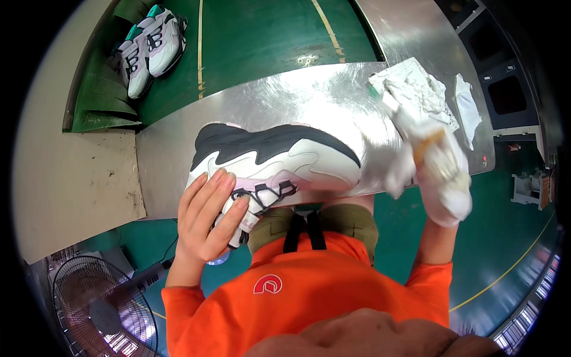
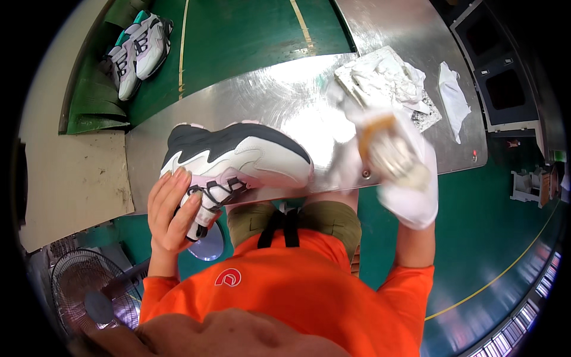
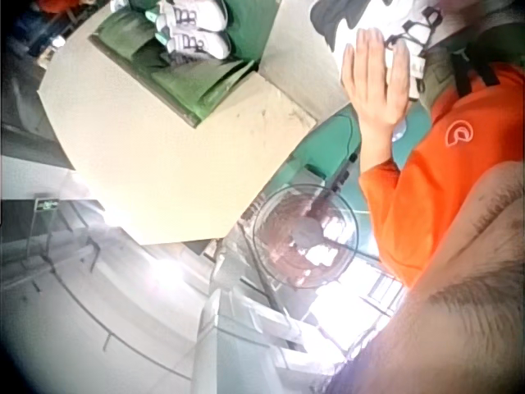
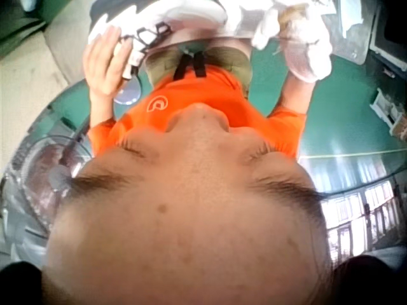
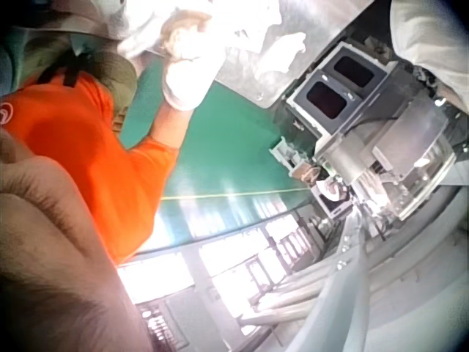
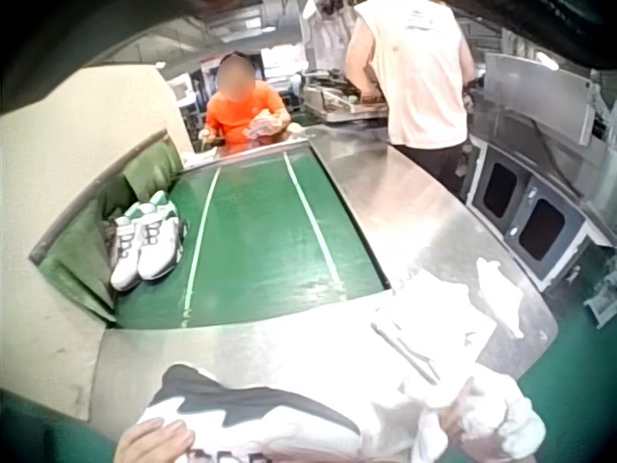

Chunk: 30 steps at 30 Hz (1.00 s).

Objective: The person injects a liquid substance into the side seams of white and teal sneakers using a syringe. They handle the shoes one at a time, rotating them to access different areas, and wipe the injection sites with a cloth. The process is repeated for multiple shoes on a metal workbench.

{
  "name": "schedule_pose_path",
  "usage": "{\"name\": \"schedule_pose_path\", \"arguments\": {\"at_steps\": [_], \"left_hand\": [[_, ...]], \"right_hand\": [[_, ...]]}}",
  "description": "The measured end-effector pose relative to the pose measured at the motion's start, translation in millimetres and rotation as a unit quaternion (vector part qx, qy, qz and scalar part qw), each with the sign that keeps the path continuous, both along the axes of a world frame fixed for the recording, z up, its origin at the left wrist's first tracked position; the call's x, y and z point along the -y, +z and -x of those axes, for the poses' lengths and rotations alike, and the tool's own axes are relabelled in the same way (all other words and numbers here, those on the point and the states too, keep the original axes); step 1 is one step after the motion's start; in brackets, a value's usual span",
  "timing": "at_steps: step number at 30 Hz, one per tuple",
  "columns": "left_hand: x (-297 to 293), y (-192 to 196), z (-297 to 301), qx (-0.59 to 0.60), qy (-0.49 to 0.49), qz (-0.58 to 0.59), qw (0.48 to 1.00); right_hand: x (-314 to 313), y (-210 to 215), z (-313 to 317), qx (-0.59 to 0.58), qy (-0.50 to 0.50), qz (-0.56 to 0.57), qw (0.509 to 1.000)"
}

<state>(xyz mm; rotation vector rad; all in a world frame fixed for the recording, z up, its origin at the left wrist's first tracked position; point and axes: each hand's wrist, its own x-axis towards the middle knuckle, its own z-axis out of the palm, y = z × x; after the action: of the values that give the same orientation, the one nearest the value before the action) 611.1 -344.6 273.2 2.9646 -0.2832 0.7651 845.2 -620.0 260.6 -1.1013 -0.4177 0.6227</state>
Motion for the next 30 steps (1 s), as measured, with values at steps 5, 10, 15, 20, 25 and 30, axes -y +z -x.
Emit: {"name": "schedule_pose_path", "arguments": {"at_steps": [5, 10, 15, 20, 25, 30], "left_hand": [[2, 0, -3, -0.006, 0.003, 0.014, 1.000], [2, 2, 0, -0.011, 0.011, 0.017, 1.000], [0, 1, -1, -0.009, 0.017, 0.011, 1.000], [-1, 2, 3, -0.006, 0.020, 0.024, 1.000], [1, 1, 5, -0.006, 0.017, 0.045, 0.999], [0, 2, 6, -0.007, 0.019, 0.050, 0.999]], "right_hand": [[-93, 16, -16, 0.471, -0.053, 0.202, 0.857], [-142, 18, -19, 0.646, 0.009, 0.219, 0.731], [-146, 28, -17, 0.695, 0.068, 0.225, 0.679], [-129, 44, -22, 0.712, 0.080, 0.216, 0.663], [-95, 38, -15, 0.518, 0.027, 0.170, 0.838], [-98, 22, 4, 0.344, 0.121, 0.034, 0.930]]}}
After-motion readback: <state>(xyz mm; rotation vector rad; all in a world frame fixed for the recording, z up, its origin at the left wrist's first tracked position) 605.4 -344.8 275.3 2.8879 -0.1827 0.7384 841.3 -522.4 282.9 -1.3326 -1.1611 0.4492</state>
